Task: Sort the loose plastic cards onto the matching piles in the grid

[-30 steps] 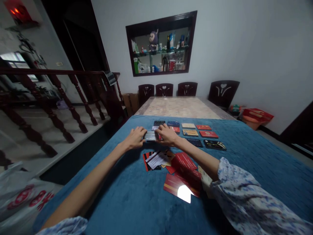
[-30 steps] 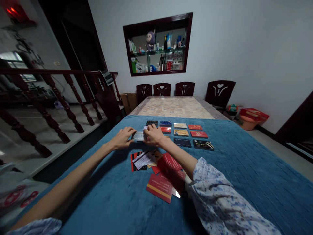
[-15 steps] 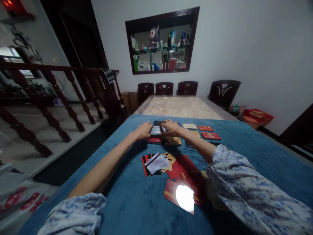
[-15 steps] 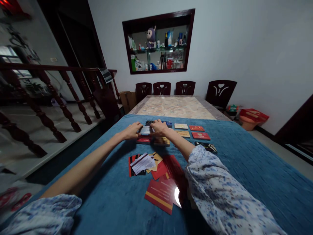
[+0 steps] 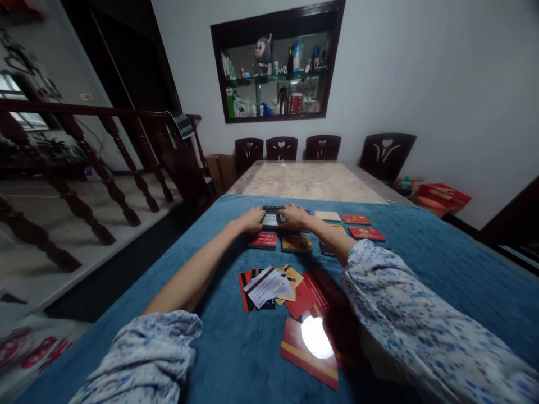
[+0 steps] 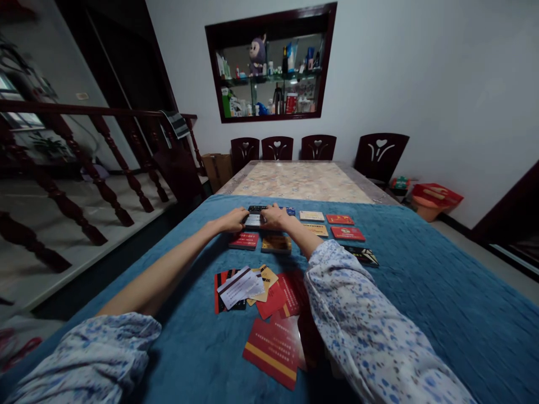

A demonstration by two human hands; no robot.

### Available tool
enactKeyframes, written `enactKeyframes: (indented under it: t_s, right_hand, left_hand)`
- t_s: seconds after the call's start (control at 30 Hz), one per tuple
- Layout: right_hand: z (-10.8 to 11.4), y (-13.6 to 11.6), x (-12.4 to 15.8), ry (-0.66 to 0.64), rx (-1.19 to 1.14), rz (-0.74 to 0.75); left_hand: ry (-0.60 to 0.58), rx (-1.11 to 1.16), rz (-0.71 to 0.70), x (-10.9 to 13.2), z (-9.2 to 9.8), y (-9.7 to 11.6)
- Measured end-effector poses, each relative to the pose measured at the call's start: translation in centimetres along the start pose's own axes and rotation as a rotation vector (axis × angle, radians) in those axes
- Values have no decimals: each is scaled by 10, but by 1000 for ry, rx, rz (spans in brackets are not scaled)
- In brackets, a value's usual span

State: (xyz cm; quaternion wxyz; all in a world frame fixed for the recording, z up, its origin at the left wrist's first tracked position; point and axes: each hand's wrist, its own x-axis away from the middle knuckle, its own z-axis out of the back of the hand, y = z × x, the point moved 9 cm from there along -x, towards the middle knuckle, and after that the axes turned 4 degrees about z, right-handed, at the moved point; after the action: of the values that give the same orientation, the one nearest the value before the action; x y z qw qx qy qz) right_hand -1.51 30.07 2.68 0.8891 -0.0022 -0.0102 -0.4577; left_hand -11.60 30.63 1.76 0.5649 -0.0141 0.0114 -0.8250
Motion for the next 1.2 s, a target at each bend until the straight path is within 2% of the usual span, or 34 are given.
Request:
enactKeyframes:
  t_s: [0.27,0.57,0.8,1.2]
  right_hand:
    - [-15,6,-11,-39,-29,10]
    - [-25,17,-20,-33,-58,15]
    - [-26,18,-20,-22,-76,6]
    - [-22,15,-16,-13,-62,-24]
  left_hand:
    - [-72,5,27,-10,-9,-5]
    - [-76,33,32,-17,-13,-9]
    - [-108,45,6,-20,-17,-9]
    - [-52,77,14,-14,-15,-12]
